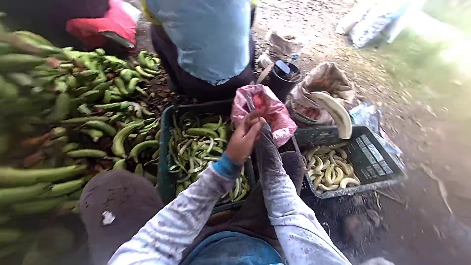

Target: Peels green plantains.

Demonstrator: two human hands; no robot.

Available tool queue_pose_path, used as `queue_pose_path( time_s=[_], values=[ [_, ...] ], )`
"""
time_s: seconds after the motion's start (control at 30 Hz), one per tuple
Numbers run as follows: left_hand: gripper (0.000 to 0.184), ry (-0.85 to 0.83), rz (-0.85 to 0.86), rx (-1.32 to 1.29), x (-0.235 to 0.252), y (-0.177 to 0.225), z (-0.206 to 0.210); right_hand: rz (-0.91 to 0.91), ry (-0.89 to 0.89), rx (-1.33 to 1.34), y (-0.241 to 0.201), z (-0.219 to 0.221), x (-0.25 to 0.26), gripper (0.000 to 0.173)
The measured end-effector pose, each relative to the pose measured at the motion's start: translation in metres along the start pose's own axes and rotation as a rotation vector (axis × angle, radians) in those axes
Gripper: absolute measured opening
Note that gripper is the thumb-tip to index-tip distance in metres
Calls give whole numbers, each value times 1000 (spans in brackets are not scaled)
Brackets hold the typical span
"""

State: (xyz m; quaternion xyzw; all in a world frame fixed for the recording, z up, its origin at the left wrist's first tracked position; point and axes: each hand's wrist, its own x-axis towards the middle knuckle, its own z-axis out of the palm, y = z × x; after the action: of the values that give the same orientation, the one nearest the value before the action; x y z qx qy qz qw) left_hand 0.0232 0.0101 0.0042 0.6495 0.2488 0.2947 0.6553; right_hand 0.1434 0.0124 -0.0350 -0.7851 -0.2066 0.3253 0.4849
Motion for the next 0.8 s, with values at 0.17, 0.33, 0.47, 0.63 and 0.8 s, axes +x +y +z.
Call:
queue_pose_path(
  time_s=[0.17, 0.33, 0.47, 0.63, 0.8],
  values=[
    [39, -680, -435, 1005, -38, -113, -65, -217, 87, -83, 3, -18, 30, 48],
    [46, -908, -336, 1425, -81, -181, -114, -317, 80, 24, 9, -19, 46, 46],
    [55, -867, -237, 1528, -82, -181, -131, -341, 32, 39, 7, -11, 47, 44],
    [52, -223, 4, 1257, -80, -184, -177, -363, 41, 12, 7, -14, 45, 43],
    [53, 48, -212, 1086, -85, -156, -171, -362, -2, 72, 3, -25, 42, 43]
  ],
)
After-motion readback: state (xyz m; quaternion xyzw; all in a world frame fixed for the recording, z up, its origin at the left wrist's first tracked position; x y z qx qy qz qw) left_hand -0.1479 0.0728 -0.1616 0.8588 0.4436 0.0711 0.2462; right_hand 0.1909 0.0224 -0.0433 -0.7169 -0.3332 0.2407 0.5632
